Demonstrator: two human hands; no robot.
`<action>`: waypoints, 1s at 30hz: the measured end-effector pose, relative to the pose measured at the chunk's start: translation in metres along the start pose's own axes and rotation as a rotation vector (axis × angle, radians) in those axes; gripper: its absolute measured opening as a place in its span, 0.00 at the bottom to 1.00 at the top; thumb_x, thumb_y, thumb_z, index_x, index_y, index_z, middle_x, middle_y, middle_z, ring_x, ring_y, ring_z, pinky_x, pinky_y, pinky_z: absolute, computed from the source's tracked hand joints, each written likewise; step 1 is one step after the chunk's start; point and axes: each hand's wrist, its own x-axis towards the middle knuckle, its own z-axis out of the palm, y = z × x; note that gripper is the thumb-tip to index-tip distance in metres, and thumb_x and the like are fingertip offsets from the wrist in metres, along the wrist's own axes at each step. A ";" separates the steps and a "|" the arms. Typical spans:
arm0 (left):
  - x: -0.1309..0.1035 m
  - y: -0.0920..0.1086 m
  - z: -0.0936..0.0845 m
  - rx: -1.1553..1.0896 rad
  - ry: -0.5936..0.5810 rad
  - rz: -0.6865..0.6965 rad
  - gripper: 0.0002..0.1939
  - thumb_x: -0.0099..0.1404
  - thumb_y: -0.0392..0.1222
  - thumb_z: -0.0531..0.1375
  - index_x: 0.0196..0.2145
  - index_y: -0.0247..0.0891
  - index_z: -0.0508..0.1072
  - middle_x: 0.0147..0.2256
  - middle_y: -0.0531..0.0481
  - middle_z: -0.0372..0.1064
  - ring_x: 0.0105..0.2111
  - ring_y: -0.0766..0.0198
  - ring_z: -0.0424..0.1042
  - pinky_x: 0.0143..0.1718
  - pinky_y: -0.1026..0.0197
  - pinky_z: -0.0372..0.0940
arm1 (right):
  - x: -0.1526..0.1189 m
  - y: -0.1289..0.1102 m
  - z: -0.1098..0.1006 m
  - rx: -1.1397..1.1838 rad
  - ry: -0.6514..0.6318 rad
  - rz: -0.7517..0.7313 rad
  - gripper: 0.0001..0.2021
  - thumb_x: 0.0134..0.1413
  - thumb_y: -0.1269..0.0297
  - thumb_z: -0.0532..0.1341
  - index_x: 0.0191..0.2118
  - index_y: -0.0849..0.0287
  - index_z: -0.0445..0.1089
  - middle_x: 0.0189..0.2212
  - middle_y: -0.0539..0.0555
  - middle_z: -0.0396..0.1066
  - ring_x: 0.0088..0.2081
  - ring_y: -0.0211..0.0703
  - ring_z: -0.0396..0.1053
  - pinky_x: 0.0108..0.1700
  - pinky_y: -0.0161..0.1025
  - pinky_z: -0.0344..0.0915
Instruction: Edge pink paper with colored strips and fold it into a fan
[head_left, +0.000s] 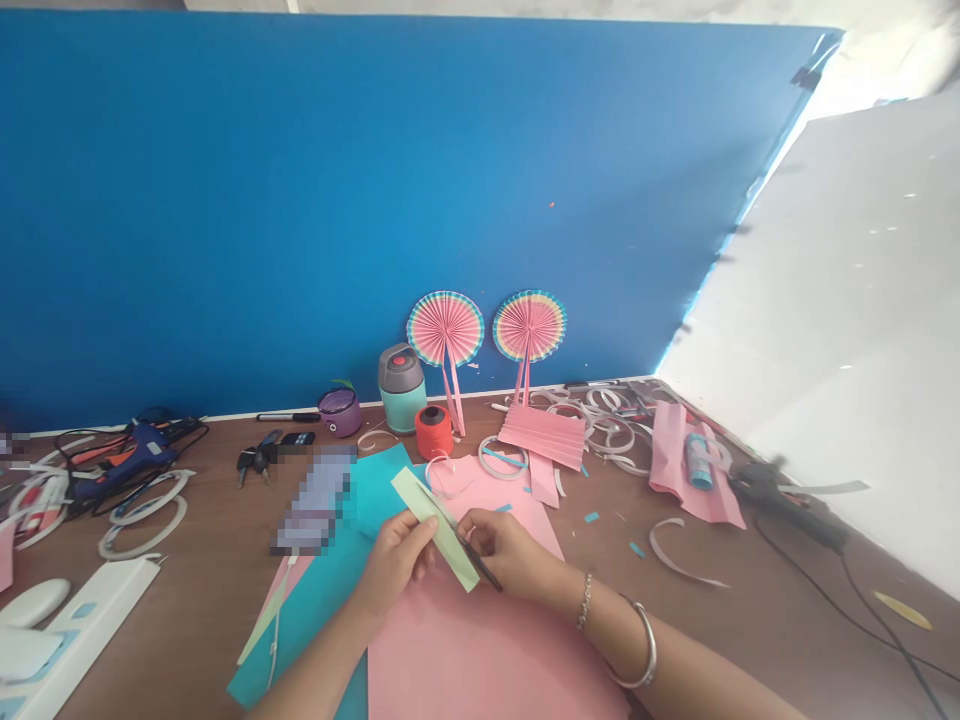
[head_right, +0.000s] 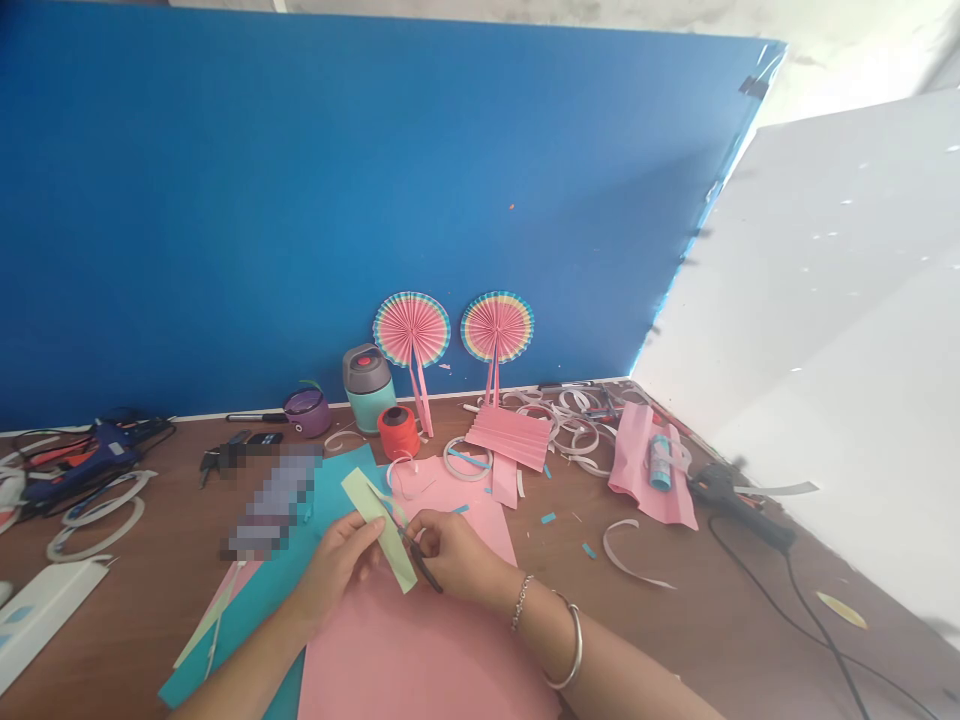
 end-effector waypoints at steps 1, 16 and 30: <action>0.000 0.000 0.000 0.003 0.000 -0.002 0.17 0.55 0.54 0.60 0.21 0.38 0.65 0.15 0.58 0.59 0.15 0.71 0.56 0.19 0.67 0.50 | 0.000 0.000 0.000 0.000 -0.001 -0.001 0.06 0.44 0.71 0.58 0.32 0.59 0.64 0.13 0.41 0.59 0.14 0.28 0.53 0.17 0.26 0.48; -0.002 0.005 0.002 0.007 -0.042 -0.033 0.18 0.53 0.55 0.61 0.22 0.37 0.67 0.14 0.58 0.57 0.15 0.72 0.54 0.17 0.68 0.48 | 0.000 0.002 0.000 0.003 0.005 -0.004 0.07 0.41 0.71 0.59 0.31 0.59 0.64 0.12 0.40 0.58 0.14 0.28 0.51 0.16 0.26 0.48; -0.003 0.002 0.004 0.027 -0.140 -0.091 0.19 0.51 0.57 0.61 0.23 0.37 0.68 0.14 0.59 0.56 0.15 0.72 0.52 0.17 0.67 0.45 | 0.001 0.003 0.000 -0.002 0.009 -0.017 0.07 0.43 0.70 0.59 0.34 0.59 0.64 0.12 0.40 0.58 0.15 0.29 0.53 0.17 0.27 0.50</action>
